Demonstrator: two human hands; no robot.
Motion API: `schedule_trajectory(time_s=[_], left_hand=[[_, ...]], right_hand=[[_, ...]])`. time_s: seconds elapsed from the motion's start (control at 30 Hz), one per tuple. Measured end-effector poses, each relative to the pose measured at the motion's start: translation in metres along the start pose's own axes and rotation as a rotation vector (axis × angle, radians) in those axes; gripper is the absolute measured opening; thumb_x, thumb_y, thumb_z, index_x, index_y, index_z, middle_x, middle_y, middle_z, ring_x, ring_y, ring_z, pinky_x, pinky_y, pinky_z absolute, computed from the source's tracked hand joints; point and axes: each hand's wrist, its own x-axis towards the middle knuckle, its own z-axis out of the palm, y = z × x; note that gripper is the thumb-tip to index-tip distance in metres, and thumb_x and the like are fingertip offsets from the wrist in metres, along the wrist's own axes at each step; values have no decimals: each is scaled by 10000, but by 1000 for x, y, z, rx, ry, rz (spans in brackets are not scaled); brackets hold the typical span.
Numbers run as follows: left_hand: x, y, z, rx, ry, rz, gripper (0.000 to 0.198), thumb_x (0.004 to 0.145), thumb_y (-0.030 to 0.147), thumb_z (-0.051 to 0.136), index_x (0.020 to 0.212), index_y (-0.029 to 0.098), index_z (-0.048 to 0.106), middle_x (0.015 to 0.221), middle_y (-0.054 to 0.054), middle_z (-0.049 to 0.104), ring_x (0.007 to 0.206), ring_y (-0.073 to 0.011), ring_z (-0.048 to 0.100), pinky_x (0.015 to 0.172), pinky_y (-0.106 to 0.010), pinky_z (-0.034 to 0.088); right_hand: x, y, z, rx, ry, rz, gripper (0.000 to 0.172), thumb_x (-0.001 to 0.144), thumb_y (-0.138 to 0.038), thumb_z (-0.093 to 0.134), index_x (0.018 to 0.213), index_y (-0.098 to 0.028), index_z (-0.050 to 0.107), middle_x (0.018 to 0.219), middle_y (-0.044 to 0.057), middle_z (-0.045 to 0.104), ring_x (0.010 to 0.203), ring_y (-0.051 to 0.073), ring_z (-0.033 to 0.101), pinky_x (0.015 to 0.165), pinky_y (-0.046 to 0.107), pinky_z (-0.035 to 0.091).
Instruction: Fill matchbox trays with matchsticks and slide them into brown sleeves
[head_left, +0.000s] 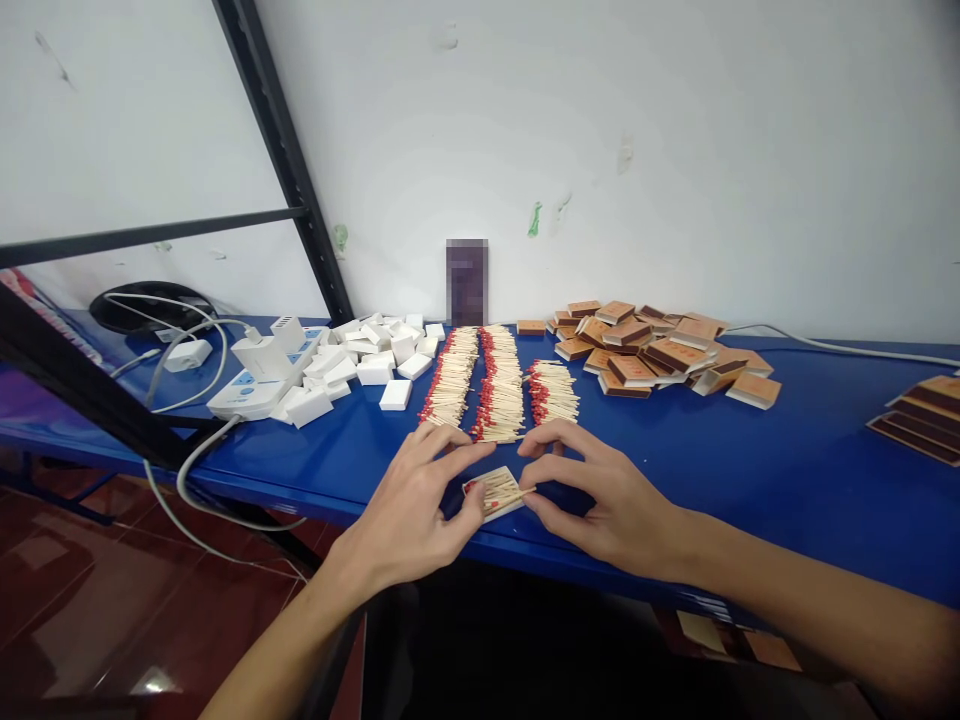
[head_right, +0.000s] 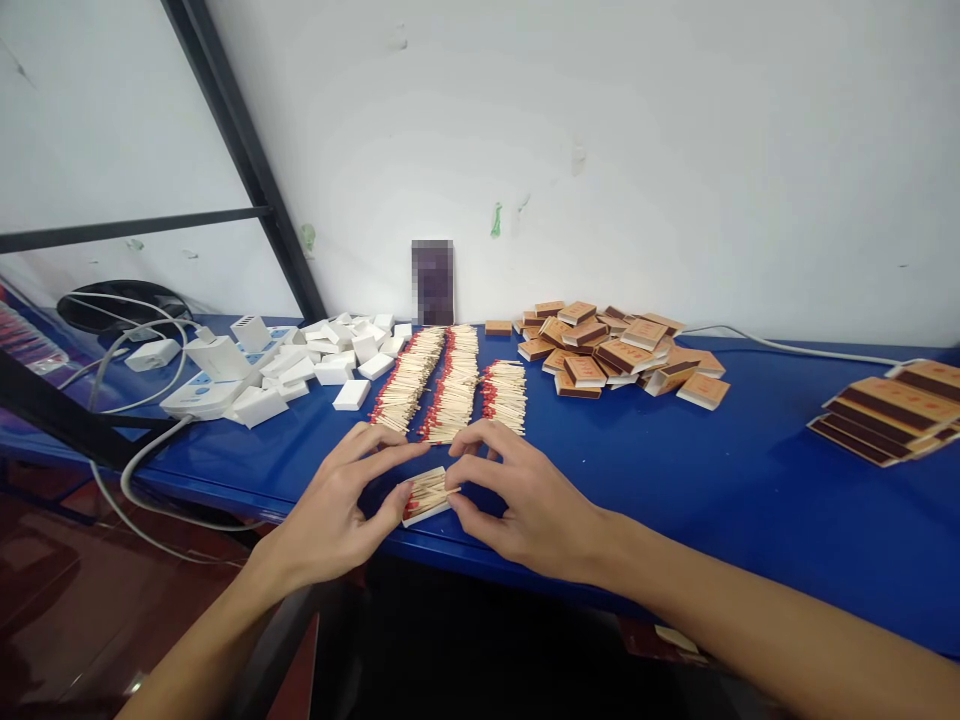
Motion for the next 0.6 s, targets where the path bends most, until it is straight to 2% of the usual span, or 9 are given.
schedule_trajectory(time_s=[0.1, 0.17, 0.33, 0.43, 0.6], left_hand=[[-6, -2, -5, 48, -68, -6, 461, 858, 351, 621, 1296, 210, 580, 1178, -85, 632, 1080, -274, 550, 1001, -487, 393], [-8, -3, -4, 59, -62, -4, 462, 816, 410, 673, 1224, 206, 600, 1128, -76, 660, 1048, -276, 561, 977, -481, 392], [-6, -6, 1, 29, 1, 42, 203, 844, 329, 659, 1009, 211, 647, 983, -26, 701, 913, -213, 594, 868, -397, 403], [-4, -8, 2, 6, 17, 67, 150, 852, 309, 661, 969, 215, 652, 958, -16, 703, 874, -194, 603, 824, -371, 399], [-5, -10, 1, -14, -1, 84, 104, 875, 302, 642, 931, 214, 647, 960, -21, 706, 892, -193, 620, 832, -357, 400]], right_hand=[[6, 0, 3, 1, -23, 11, 84, 894, -152, 563, 904, -214, 619, 1048, 80, 589, 932, 186, 593, 816, 335, 517], [9, 0, 4, 5, -61, 23, 78, 899, -169, 567, 942, -210, 618, 1049, 83, 596, 948, 192, 590, 832, 346, 513], [7, -3, 1, 22, -147, 71, 187, 899, -218, 585, 1086, -210, 578, 1103, 94, 616, 1004, 219, 579, 874, 392, 506], [5, -3, -1, 15, -219, 86, 304, 864, -254, 640, 1152, -204, 558, 1154, 102, 621, 1042, 241, 579, 895, 416, 501], [7, -3, 1, 3, -263, 47, 213, 898, -188, 586, 1109, -207, 598, 1108, 90, 648, 1028, 218, 595, 910, 391, 482]])
